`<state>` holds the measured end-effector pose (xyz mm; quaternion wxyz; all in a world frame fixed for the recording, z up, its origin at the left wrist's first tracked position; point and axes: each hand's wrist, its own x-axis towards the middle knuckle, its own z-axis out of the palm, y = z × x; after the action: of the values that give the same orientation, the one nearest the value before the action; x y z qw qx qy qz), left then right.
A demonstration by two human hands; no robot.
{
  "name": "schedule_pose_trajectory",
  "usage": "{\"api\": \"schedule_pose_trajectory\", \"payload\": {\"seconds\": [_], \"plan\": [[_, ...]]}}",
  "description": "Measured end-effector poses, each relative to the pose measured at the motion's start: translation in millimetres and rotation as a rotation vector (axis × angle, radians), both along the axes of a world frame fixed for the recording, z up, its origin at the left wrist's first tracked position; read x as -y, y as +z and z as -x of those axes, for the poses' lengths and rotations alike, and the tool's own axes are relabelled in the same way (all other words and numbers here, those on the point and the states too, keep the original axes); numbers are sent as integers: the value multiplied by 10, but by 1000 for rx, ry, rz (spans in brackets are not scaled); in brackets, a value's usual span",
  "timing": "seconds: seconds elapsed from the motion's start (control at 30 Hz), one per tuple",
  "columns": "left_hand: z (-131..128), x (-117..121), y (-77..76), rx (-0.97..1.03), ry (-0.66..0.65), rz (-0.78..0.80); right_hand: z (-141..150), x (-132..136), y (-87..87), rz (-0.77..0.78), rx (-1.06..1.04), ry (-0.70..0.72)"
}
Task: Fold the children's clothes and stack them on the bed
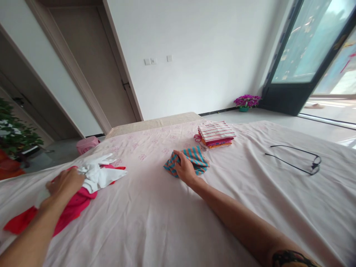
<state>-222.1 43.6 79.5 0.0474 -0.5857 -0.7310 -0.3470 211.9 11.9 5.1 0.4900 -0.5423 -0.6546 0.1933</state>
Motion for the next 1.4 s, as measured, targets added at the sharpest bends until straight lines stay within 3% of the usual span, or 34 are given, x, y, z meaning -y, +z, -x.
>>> {"api": "schedule_pose_trajectory", "payload": {"seconds": [0.03,0.1,0.13,0.2,0.27,0.37,0.43,0.5,0.57,0.67,0.73,0.8,0.93,1.03,1.13,1.27,1.33,1.4], "plan": [[-175,29,-45,-107,14,-76,26,53,53,-57,65,102],[-616,109,-69,-249,-113,-215,99,184,141,-146,261,413],[-864,158,-69,-205,-228,-232,140,252,168,-171,371,577],[-1356,268,-89,-42,-559,-54,215,367,181,-198,559,805],[-1767,379,-168,56,-760,166,261,429,150,-218,656,874],[-2129,490,-361,-56,-766,309,252,417,84,-204,651,855],[-2200,497,-467,-115,-724,360,202,366,67,-144,615,776],[-2169,457,-511,-10,-682,396,128,305,83,-81,607,631],[-2062,388,-493,313,-636,373,43,247,123,-39,627,433],[-1804,277,-447,953,-528,173,-73,181,183,39,661,200],[-1597,223,-479,1208,-401,64,-116,162,202,100,681,183],[-1390,198,-579,1274,-251,69,-118,166,200,130,708,231],[-1051,235,-790,1121,-48,36,-48,205,178,143,777,311],[-965,311,-789,934,-12,-129,-2,214,190,55,815,333],[-1107,415,-706,492,-245,-148,33,240,230,-51,816,362],[-1455,549,-649,-26,-687,137,113,383,300,-88,690,596],[-1538,597,-652,-181,-745,216,163,467,335,-3,618,747],[-1515,640,-655,-230,-736,163,203,516,360,99,567,773]]}}
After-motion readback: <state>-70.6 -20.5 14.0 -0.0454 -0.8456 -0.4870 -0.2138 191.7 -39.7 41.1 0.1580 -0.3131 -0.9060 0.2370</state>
